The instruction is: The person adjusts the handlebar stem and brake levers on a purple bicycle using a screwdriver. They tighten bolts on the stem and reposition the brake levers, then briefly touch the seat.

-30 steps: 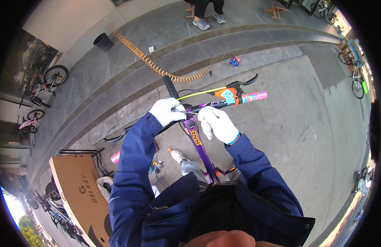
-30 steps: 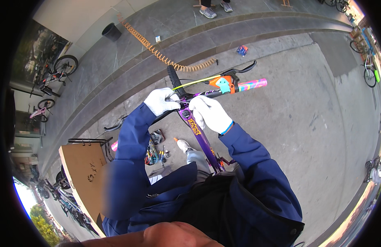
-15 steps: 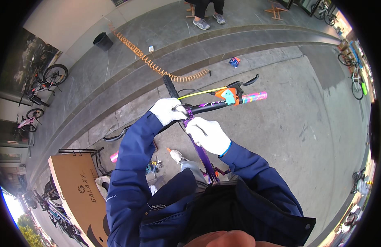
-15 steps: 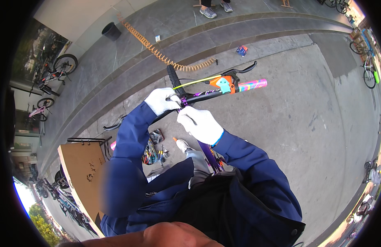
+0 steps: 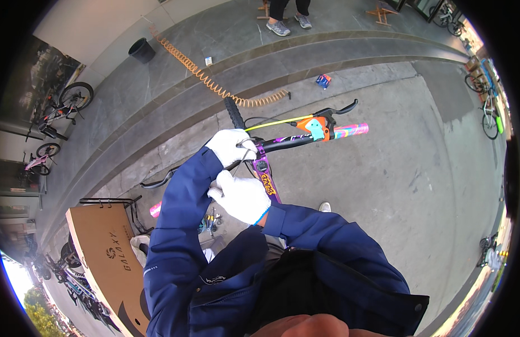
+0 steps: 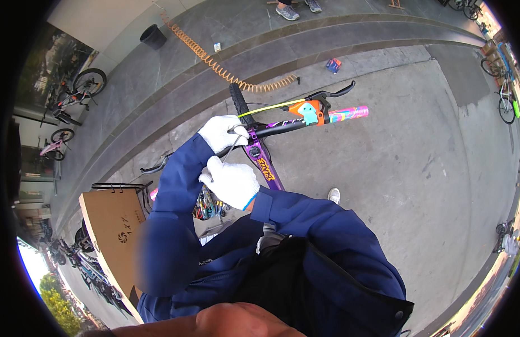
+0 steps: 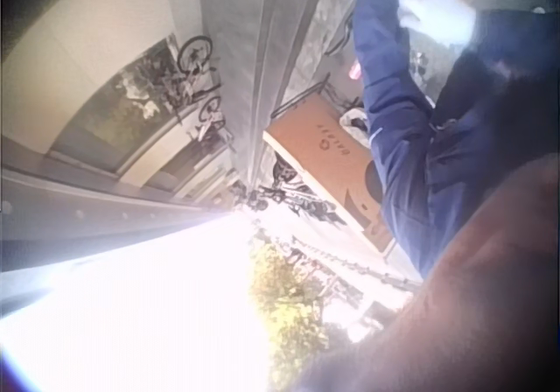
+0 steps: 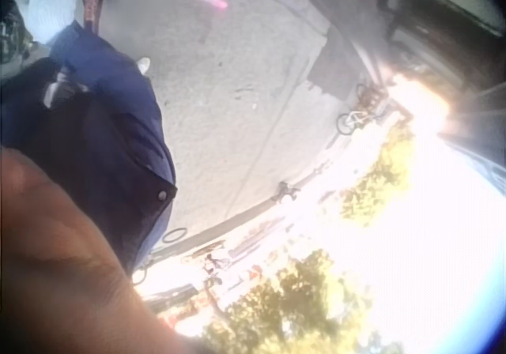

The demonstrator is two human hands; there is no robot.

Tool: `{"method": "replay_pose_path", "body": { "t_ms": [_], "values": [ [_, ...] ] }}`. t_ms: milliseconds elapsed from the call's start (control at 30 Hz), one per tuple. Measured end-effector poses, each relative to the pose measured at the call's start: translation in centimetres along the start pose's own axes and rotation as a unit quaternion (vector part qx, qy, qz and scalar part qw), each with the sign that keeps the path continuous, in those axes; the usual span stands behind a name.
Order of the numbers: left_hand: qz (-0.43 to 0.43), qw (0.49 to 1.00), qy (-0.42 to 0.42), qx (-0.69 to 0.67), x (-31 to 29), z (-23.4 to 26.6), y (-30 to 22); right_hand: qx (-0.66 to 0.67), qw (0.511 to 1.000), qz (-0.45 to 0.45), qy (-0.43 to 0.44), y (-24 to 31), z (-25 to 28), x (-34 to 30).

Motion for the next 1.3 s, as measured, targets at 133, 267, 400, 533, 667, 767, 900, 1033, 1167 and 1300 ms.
{"method": "replay_pose_path", "body": {
  "t_ms": [133,267,400,533,667,767,900,1033,1167,1300],
  "values": [
    [0.01,0.998,-0.005,-0.068,-0.1,-0.2,0.8,0.024,0.999,0.025,-0.008,-1.8,3.5,-1.5],
    [0.005,0.998,-0.004,-0.059,0.0,-0.2,1.0,0.184,0.979,-0.077,-0.038,-5.1,8.0,-1.8],
    [-0.002,1.0,-0.006,0.001,-0.2,-0.2,0.3,0.421,0.835,-0.349,0.058,-9.2,9.0,-2.6],
    [0.012,1.0,-0.001,-0.02,-0.2,-0.3,0.1,0.353,0.906,-0.228,0.047,-8.1,8.3,-3.0],
    [-0.025,0.999,0.005,-0.021,0.1,-0.3,-0.1,0.164,0.984,-0.027,-0.064,-4.8,7.6,-2.7],
    [-0.019,1.0,0.006,0.005,0.2,-0.2,0.0,0.041,0.998,-0.053,0.005,-2.0,3.8,-2.2],
    [-0.002,0.999,-0.004,0.041,0.1,-0.2,0.4,-0.007,1.0,-0.02,0.002,0.4,0.0,-0.2],
    [0.047,0.995,-0.008,-0.085,-0.1,-0.3,1.3,0.005,0.999,0.02,-0.028,-0.8,2.6,-1.3],
    [0.041,0.994,0.004,-0.098,0.0,-0.6,1.3,0.07,0.994,0.049,-0.061,-2.6,7.7,-1.8],
    [0.015,1.0,-0.006,-0.011,-0.3,-0.3,0.7,0.393,0.869,-0.299,0.036,-8.4,9.2,-2.1]
  ]
}}
Point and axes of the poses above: each hand's wrist, its own x-axis towards the middle knuckle, its own z-axis out of the back of the hand, y = z × x, the point moved 6 cm from there along x, towards the middle knuckle, and after that the axes turned 12 degrees about -y, right-handed, at the moved point
